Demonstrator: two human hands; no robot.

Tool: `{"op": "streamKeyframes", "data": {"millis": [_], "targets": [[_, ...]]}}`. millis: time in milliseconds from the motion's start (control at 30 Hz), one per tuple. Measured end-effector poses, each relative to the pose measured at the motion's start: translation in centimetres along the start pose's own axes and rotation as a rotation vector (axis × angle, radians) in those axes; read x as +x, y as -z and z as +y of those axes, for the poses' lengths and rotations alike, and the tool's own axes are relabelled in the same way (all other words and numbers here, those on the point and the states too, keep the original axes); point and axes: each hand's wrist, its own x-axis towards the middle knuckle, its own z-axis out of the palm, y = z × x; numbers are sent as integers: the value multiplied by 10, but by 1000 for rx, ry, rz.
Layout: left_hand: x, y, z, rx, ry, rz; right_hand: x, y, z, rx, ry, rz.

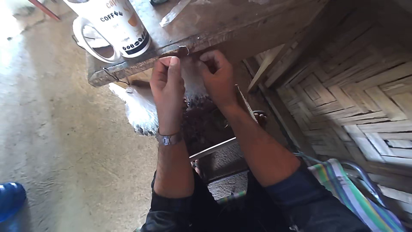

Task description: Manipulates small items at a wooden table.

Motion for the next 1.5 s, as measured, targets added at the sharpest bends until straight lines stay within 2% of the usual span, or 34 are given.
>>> {"op": "streamKeyframes", "data": {"millis": [100, 167, 333, 467, 667, 800, 933, 1167, 1300, 1500], "targets": [[-7, 7, 10, -309, 82, -76, -6, 1, -3, 17, 99, 142], [-9, 12, 13, -405, 55, -108, -10, 3, -8, 133, 214, 168], [-25, 15, 29, -367, 9, -162, -33, 5, -21, 255, 273, -60], [-31, 11, 32, -309, 5, -178, -47, -3, -26, 247, 165, -284], [-40, 21, 31, -48, -103, -218, -49, -3, -27, 381, 53, -229], [-42, 28, 31, 151, -66, -139, -40, 6, -17, 554, -2, -226], [-39, 36, 27, 96, -42, -80, -35, 14, -14, 588, 0, -238], [-33, 39, 30, 49, -59, -23, -34, 20, -21, 768, -261, -323], [-28, 38, 31, -38, 0, -61, -33, 19, -18, 767, -245, -356], [-18, 41, 23, 12, -100, -57, -33, 20, -15, 678, -176, -438]]}}
